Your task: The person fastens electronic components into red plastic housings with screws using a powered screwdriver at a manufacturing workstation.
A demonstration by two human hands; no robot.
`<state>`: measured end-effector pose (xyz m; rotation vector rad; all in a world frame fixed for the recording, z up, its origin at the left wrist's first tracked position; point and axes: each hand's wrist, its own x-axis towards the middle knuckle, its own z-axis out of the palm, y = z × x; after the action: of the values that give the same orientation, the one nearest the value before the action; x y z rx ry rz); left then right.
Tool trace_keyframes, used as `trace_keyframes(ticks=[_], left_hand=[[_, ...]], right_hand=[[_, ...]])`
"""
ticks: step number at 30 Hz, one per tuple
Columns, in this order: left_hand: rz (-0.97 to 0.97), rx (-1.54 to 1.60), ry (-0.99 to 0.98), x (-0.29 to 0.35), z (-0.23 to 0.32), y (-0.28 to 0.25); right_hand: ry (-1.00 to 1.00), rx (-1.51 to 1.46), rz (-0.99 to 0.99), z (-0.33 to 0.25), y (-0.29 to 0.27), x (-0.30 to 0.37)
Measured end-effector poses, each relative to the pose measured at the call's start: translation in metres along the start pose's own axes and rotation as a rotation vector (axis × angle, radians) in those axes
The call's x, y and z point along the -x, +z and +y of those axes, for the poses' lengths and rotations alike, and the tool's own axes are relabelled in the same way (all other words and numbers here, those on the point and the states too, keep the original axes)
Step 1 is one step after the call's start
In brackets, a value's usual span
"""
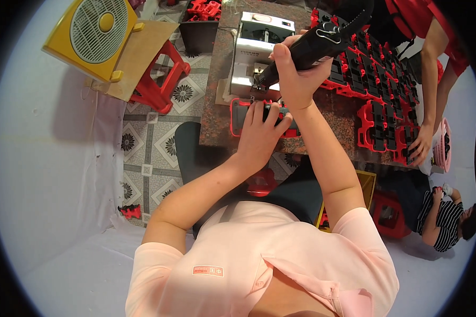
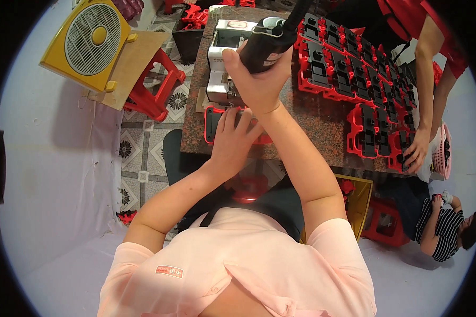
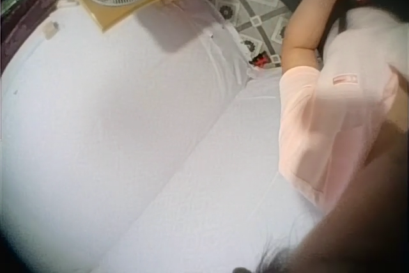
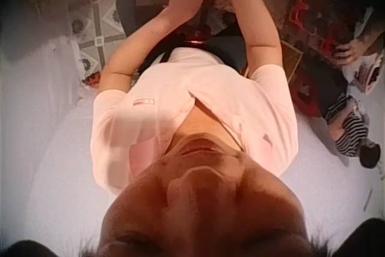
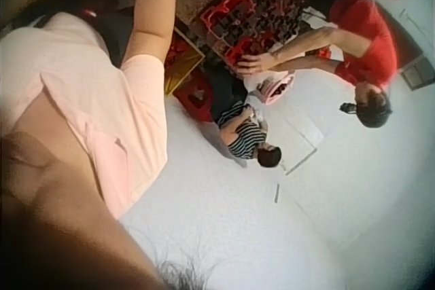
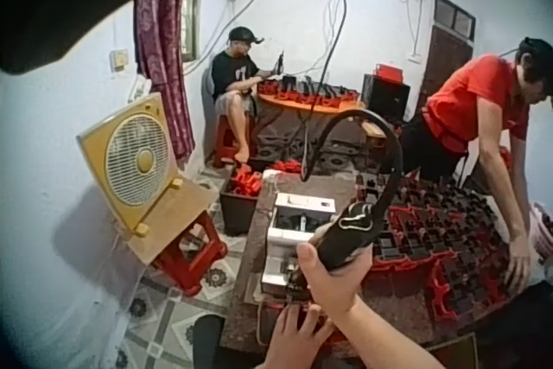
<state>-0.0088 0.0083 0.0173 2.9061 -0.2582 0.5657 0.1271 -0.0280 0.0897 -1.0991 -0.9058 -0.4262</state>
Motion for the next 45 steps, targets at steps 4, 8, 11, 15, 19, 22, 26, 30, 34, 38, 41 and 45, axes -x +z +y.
trace_keyframes(ticks=[4,8,11,15,19,22,26,30,34,38,41,45], left_hand=[[0.081,0.042,-0.030,0.002,0.001,0.010],[0.130,0.091,-0.015,0.002,-0.003,0.017],[0.159,0.142,-0.012,0.001,-0.001,0.015],[0.185,0.165,-0.002,0.003,-0.003,0.017],[0.220,0.172,-0.005,0.003,-0.001,0.016],[0.184,0.177,-0.007,0.003,-0.001,0.019],[0.237,0.194,0.007,0.004,-0.002,0.028],[0.279,0.144,-0.023,0.002,0.000,0.031],[0.229,0.175,-0.004,0.003,-0.003,0.022],[0.168,0.141,-0.001,0.001,-0.001,0.016],[0.234,0.151,0.009,0.000,-0.001,0.019],[0.218,0.125,0.003,-0.001,0.001,0.018]], right_hand=[[0.052,0.090,0.000,0.014,0.003,-0.017],[0.258,-0.013,-0.025,-0.007,0.016,-0.036],[0.241,-0.136,-0.062,-0.020,0.013,-0.036],[0.183,-0.247,-0.024,-0.037,0.035,-0.023],[0.116,-0.156,-0.018,-0.033,0.040,-0.012],[0.100,-0.070,-0.074,-0.022,0.038,-0.006],[0.121,-0.033,-0.120,-0.025,0.045,0.002],[0.169,-0.025,-0.134,-0.032,0.053,0.002],[0.342,-0.118,-0.254,-0.026,0.045,-0.008],[0.167,-0.043,-0.103,-0.013,0.012,-0.022],[-0.039,-0.020,-0.036,-0.001,-0.001,-0.030],[-0.006,0.018,-0.036,0.001,0.007,-0.015]])
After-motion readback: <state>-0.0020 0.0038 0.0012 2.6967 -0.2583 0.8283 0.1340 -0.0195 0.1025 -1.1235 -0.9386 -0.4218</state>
